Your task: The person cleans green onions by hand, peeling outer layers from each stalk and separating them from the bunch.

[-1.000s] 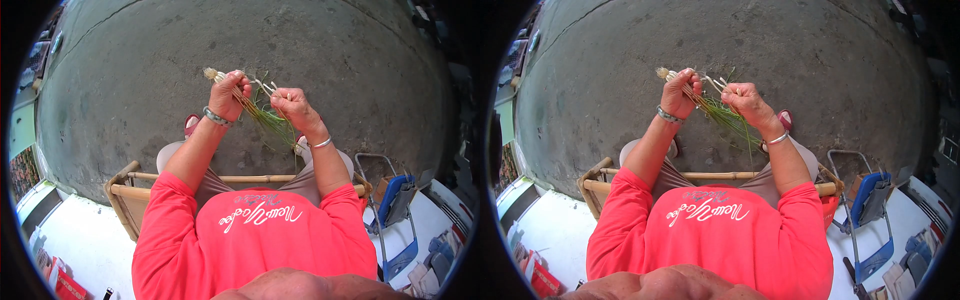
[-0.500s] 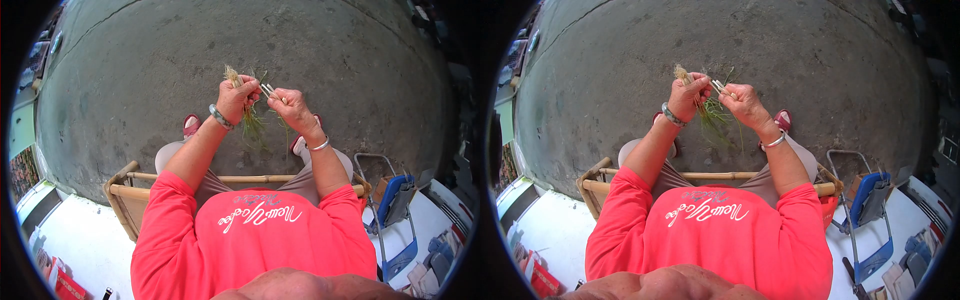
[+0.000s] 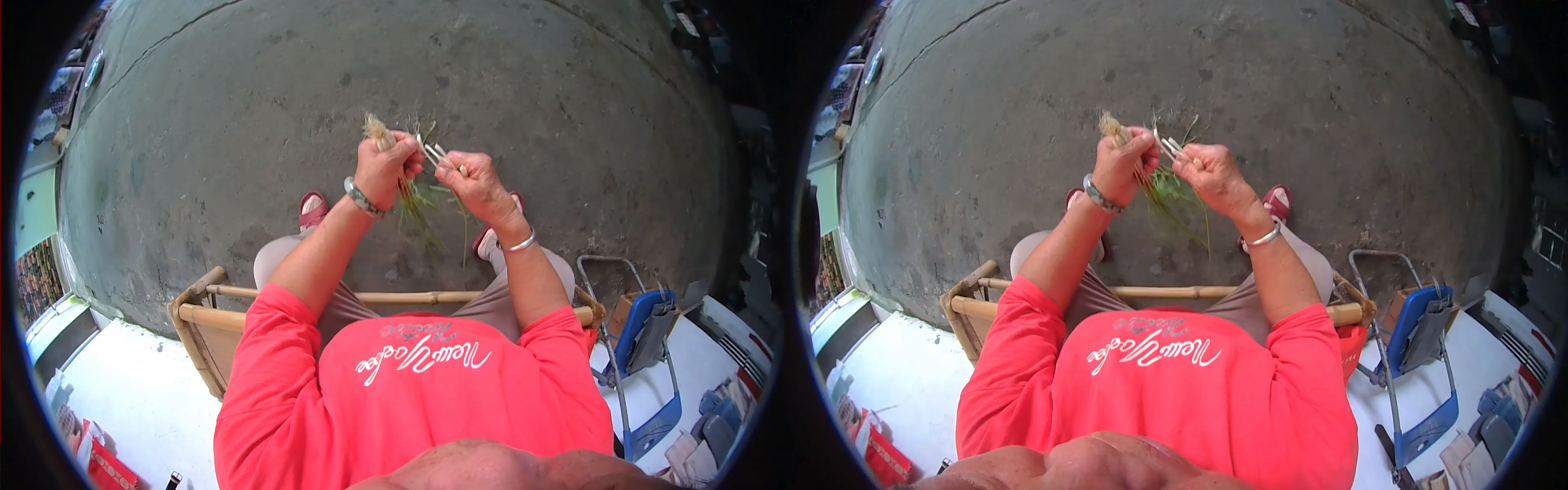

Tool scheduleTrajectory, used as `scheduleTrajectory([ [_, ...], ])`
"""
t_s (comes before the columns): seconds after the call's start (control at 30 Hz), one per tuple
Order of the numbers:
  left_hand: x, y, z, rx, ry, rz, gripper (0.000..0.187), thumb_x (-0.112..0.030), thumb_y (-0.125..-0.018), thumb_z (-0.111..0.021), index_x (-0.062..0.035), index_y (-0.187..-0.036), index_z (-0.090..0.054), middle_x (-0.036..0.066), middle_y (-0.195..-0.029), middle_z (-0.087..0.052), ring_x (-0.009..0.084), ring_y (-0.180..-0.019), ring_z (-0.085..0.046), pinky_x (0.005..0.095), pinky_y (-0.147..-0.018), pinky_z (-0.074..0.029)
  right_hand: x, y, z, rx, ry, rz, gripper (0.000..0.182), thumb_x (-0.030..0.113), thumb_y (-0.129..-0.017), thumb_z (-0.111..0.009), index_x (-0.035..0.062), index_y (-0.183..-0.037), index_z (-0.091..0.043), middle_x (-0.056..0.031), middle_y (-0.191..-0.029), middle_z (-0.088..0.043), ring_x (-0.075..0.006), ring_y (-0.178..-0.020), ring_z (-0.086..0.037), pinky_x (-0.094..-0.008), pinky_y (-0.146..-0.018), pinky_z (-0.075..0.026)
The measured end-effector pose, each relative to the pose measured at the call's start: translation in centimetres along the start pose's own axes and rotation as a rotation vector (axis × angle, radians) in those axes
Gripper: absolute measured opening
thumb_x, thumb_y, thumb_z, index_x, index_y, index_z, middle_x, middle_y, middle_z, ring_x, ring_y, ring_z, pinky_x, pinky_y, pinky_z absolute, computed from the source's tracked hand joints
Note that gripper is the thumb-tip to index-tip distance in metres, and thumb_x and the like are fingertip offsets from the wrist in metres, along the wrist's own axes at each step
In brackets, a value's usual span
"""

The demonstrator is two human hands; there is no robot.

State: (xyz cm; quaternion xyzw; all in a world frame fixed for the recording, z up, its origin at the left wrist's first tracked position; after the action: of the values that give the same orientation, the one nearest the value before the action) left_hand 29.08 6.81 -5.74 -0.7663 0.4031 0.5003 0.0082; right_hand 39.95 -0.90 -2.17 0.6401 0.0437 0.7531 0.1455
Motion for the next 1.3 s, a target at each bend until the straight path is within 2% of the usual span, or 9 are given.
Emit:
scheduleTrajectory([
  [0.23,1.0,0.3,0.4,-0.064,0.295,0.109,0.009,-0.011,-0.083,-0.061,-0.0023,-0.084,-0.058,0.007,-0.069,-0.061,0.0144,-0.056,-0.057,0.0262,-0.050,-0.048,0.8,0.2,0.2,-0.043,0.014,0.039,0.020,0.012,-0.082,-0.056,0.0012,-0.065,-0.052,0.0016,-0.055,-0.037,-0.0061,-0.055,-0.034,-0.0277,-0.047,-0.032],
  [0.6,-0.7,-0.5,2.0,-0.095,0.450,0.089,0.004,-0.009,-0.085,-0.058,-0.0047,-0.084,-0.057,0.007,-0.070,-0.061,0.0136,-0.055,-0.058,0.0247,-0.048,-0.048,0.9,0.1,0.2,-0.036,0.212,0.164,0.020,0.008,-0.081,-0.053,-0.0022,-0.065,-0.047,-0.0065,-0.055,-0.037,-0.0100,-0.053,-0.037,-0.0308,-0.048,-0.034],
  [0.73,-3.5,-0.3,3.8,-0.269,0.195,-0.075,0.002,-0.005,-0.084,-0.059,-0.0055,-0.083,-0.057,0.005,-0.076,-0.063,0.0103,-0.055,-0.057,0.0223,-0.050,-0.048,0.1,-0.1,0.7,-0.054,0.176,0.085,0.021,0.008,-0.080,-0.054,-0.0015,-0.063,-0.046,-0.0037,-0.054,-0.037,-0.0089,-0.053,-0.035,-0.0305,-0.047,-0.032],
  [0.83,-5.0,0.2,1.0,-0.107,-0.270,-0.292,0.019,-0.002,-0.081,-0.054,-0.0020,-0.097,-0.064,0.006,-0.089,-0.065,0.0067,-0.062,-0.056,0.0228,-0.052,-0.047,-0.5,-0.1,0.4,0.012,0.079,-0.012,0.023,0.009,-0.079,-0.055,0.0004,-0.061,-0.045,0.0020,-0.054,-0.036,-0.0068,-0.054,-0.033,-0.0290,-0.046,-0.030],
  [0.87,-3.9,0.0,1.2,-0.107,-0.270,-0.292,0.019,-0.002,-0.081,-0.054,-0.0020,-0.097,-0.064,0.006,-0.089,-0.065,0.0067,-0.062,-0.056,0.0228,-0.052,-0.047,-0.5,0.0,0.5,0.012,0.080,-0.012,0.023,0.009,-0.079,-0.055,0.0004,-0.061,-0.045,0.0020,-0.054,-0.036,-0.0068,-0.054,-0.033,-0.0290,-0.046,-0.030],
  [0.93,-3.9,0.5,-1.9,0.129,-0.579,-0.425,0.016,-0.006,-0.081,-0.056,0.0002,-0.093,-0.065,0.008,-0.085,-0.065,0.0092,-0.063,-0.055,0.0275,-0.056,-0.047,-0.6,0.1,0.0,0.064,-0.023,-0.023,0.025,0.011,-0.080,-0.057,0.0030,-0.060,-0.045,0.0071,-0.057,-0.036,-0.0042,-0.055,-0.031,-0.0261,-0.046,-0.028],
  [0.97,-3.8,1.0,-2.3,0.136,-0.715,-0.461,0.011,-0.004,-0.079,-0.058,-0.0010,-0.088,-0.063,0.002,-0.076,-0.063,0.0064,-0.062,-0.054,0.0241,-0.053,-0.046,-0.4,0.2,0.2,0.065,-0.023,-0.023,0.025,0.011,-0.080,-0.057,0.0030,-0.060,-0.045,0.0071,-0.057,-0.036,-0.0042,-0.055,-0.031,-0.0261,-0.046,-0.028],
  [1.07,-2.4,0.4,-2.1,0.212,-0.932,-0.333,0.009,-0.007,-0.080,-0.058,-0.0006,-0.086,-0.061,0.002,-0.067,-0.060,0.0066,-0.062,-0.055,0.0265,-0.053,-0.046,-0.4,0.4,0.5,0.081,-0.104,-0.120,0.026,0.013,-0.082,-0.058,0.0046,-0.061,-0.046,0.0088,-0.058,-0.036,-0.0027,-0.056,-0.031,-0.0241,-0.046,-0.026],
  [1.3,-2.6,0.4,-2.1,0.232,-0.955,-0.127,0.010,-0.011,-0.080,-0.058,-0.0017,-0.077,-0.058,0.004,-0.062,-0.059,0.0100,-0.058,-0.058,0.0294,-0.052,-0.046,-0.5,0.5,1.0,0.080,-0.053,-0.091,0.024,0.013,-0.083,-0.058,0.0053,-0.062,-0.048,0.0093,-0.058,-0.036,-0.0020,-0.055,-0.031,-0.0237,-0.046,-0.026],
])
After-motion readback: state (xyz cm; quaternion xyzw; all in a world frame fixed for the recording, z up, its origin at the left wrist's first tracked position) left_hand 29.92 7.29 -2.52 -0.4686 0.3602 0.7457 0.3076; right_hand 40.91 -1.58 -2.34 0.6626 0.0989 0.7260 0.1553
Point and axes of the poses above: each hand's wrist, its own y-axis away from the middle knuckle, its own z-axis out of the back of the hand, x = y × z, the point moved 9 cm from there along -y, towards the middle knuckle
